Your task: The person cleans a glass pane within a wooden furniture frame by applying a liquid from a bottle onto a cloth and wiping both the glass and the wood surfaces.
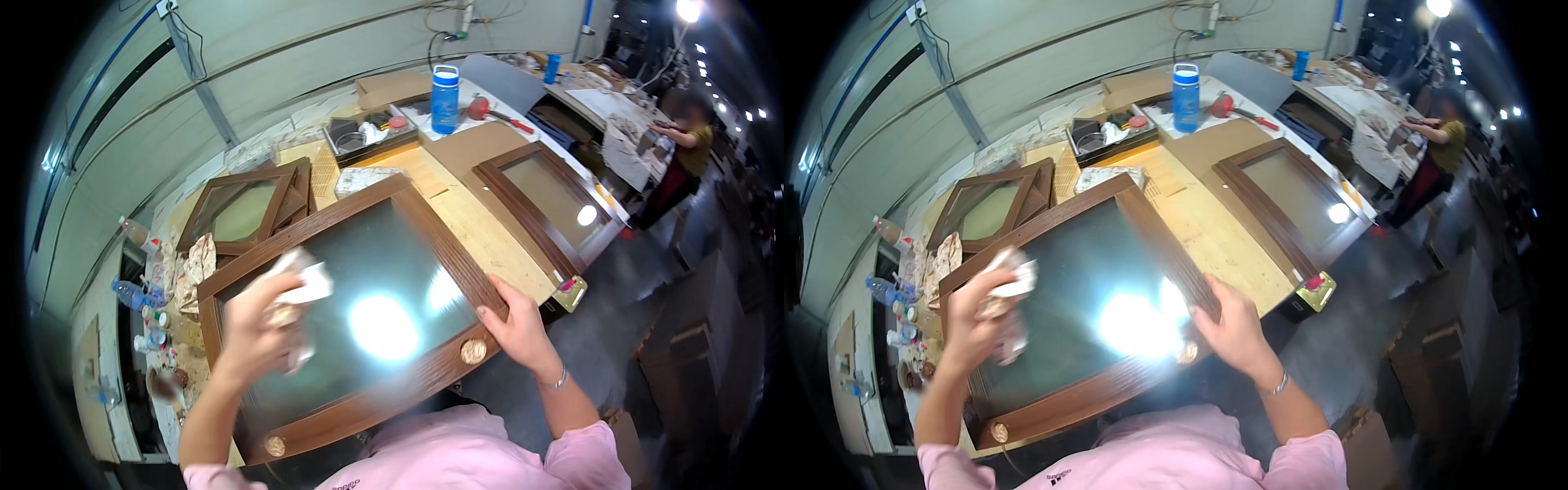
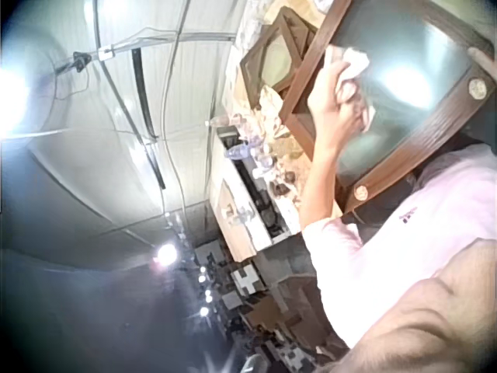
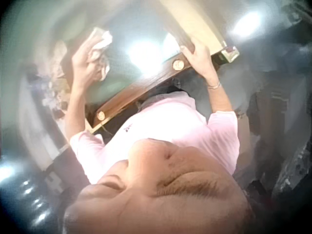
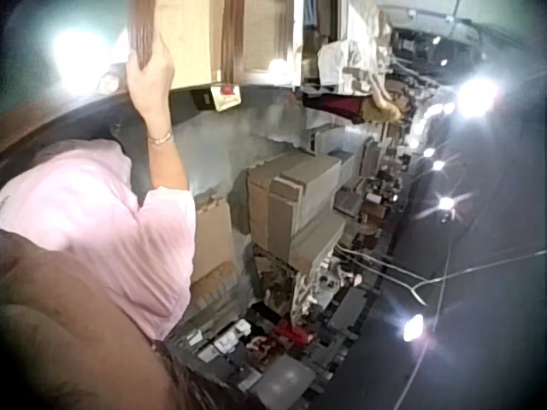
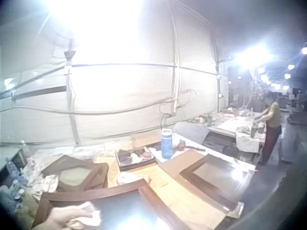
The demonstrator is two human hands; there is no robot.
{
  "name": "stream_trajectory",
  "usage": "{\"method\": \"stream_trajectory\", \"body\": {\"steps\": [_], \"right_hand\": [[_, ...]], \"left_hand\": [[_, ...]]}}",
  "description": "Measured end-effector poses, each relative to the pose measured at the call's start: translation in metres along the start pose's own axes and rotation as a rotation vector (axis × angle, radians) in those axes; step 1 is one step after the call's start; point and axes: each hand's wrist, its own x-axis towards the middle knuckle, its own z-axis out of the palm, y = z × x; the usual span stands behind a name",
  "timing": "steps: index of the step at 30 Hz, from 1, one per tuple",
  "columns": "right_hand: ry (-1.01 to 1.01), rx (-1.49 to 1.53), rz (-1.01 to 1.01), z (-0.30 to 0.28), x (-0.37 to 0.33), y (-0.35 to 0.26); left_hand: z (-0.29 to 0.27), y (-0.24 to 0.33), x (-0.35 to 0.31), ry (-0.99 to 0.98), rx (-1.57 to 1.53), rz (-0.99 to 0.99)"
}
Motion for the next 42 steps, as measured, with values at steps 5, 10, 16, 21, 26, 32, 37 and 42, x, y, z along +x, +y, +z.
{"method": "stream_trajectory", "body": {"steps": [5,10,16,21,26,32,37,42], "right_hand": [[-0.113,0.035,-0.065,-0.006,0.0,0.009],[-0.097,0.301,-0.198,-0.015,0.006,0.017],[-0.22,0.554,-0.37,-0.004,0.01,0.051],[-0.174,0.564,-0.406,-0.002,0.008,0.053],[-0.113,0.547,-0.443,0.002,0.011,0.056],[-0.114,0.499,-0.43,-0.001,0.006,0.056],[-0.123,0.52,-0.437,0.005,0.006,0.054],[-0.085,0.483,-0.457,0.003,0.006,0.058]], "left_hand": [[0.138,0.001,0.114,-0.249,0.206,0.312],[0.07,-0.085,0.084,-0.154,0.422,0.068],[0.091,-0.082,0.129,0.185,0.012,-0.304],[0.134,-0.09,0.152,-0.073,0.43,0.011],[0.123,-0.05,0.171,-0.119,0.151,-0.721],[0.156,-0.056,0.142,-0.181,0.257,0.032],[0.079,-0.08,0.109,-0.031,0.286,-0.628],[0.159,0.015,0.096,-0.271,0.335,0.145]]}}
